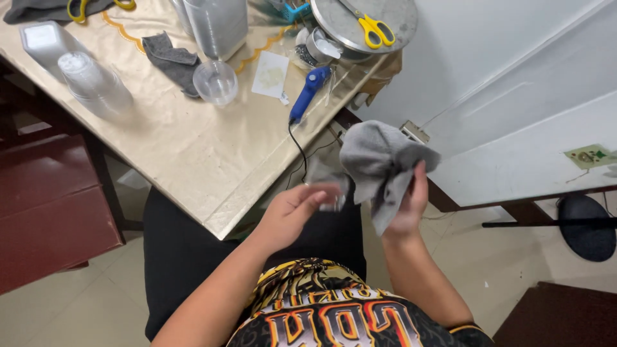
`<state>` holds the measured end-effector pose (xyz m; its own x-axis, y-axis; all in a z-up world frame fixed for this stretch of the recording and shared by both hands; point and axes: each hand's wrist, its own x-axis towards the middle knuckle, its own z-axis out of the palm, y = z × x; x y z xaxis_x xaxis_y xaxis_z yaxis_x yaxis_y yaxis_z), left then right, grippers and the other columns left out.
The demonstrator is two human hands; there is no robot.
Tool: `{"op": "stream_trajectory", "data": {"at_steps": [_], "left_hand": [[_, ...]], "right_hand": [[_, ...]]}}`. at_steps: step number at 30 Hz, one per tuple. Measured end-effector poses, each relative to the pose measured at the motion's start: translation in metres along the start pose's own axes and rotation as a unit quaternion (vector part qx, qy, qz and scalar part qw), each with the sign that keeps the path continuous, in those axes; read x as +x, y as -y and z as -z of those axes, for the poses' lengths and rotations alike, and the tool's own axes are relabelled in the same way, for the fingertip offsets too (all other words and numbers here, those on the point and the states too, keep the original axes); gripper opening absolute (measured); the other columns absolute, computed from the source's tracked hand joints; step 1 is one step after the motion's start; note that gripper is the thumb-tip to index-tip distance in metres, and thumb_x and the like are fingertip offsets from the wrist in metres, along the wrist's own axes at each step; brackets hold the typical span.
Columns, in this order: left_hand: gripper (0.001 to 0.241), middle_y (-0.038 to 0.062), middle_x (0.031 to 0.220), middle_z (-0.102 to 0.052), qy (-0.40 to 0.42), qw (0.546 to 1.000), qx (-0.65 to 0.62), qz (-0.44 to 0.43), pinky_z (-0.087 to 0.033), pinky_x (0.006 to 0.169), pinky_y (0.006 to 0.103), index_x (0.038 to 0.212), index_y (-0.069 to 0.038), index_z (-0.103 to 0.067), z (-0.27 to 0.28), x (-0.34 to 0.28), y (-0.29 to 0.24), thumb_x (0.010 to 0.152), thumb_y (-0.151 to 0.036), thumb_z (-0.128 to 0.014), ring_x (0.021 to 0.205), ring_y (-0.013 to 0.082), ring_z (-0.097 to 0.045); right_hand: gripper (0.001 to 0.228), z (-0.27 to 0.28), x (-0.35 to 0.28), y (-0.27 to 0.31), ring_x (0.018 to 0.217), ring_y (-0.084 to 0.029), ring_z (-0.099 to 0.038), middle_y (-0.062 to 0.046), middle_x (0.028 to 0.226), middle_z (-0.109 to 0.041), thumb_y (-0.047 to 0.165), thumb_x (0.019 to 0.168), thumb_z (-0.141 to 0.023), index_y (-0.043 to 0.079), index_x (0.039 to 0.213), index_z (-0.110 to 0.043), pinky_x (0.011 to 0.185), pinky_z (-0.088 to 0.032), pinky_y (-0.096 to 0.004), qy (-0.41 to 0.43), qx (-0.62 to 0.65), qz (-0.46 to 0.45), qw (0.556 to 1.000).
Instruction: Cleaning and wiping individual plastic cups with a grey cloth.
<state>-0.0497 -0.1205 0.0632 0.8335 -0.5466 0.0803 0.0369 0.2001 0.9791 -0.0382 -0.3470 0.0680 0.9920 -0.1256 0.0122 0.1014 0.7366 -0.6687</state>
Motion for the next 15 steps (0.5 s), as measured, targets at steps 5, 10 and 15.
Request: {"op": "stream_trajectory", "data": {"at_steps": [5,10,15], "left_hand": [[0.049,0.015,0.144,-0.058,-0.085,0.989,0.032,-0.113,-0.042,0.111,0.0346,0.146,-0.001,-0.048,-0.005,-0.002,0.018,0.099,-0.012,-0.057,0.131,0.0233,-0.057],[0.035,0.020,0.116,-0.066,0.012,0.957,0.272,-0.097,-0.044,0.104,0.0375,0.116,0.000,-0.063,-0.008,-0.006,-0.040,0.081,0.002,-0.060,0.114,0.0330,-0.063],[0.025,0.012,0.101,-0.075,0.207,0.909,0.302,-0.200,-0.045,0.100,0.0402,0.095,-0.002,-0.070,-0.006,-0.009,-0.051,0.073,0.006,-0.060,0.105,0.0325,-0.069]], "right_hand": [[0.083,-0.044,-0.013,-0.008,0.152,-0.043,-0.034,-0.018,0.158,-0.042,0.076,0.099,-0.031,0.010,0.142,-0.055,0.130,-0.023,-0.051,0.353,-0.492,0.268,0.749],[0.092,-0.018,-0.010,-0.012,0.140,-0.031,-0.051,-0.020,0.149,-0.052,0.072,0.099,-0.050,-0.001,0.155,-0.045,0.118,-0.040,-0.040,0.281,-0.444,0.106,0.844],[0.075,0.001,-0.017,-0.004,0.118,-0.020,-0.062,-0.012,0.125,-0.066,0.060,0.097,-0.067,-0.003,0.136,-0.054,0.105,-0.049,-0.034,0.267,-0.141,-0.229,0.925]]}}
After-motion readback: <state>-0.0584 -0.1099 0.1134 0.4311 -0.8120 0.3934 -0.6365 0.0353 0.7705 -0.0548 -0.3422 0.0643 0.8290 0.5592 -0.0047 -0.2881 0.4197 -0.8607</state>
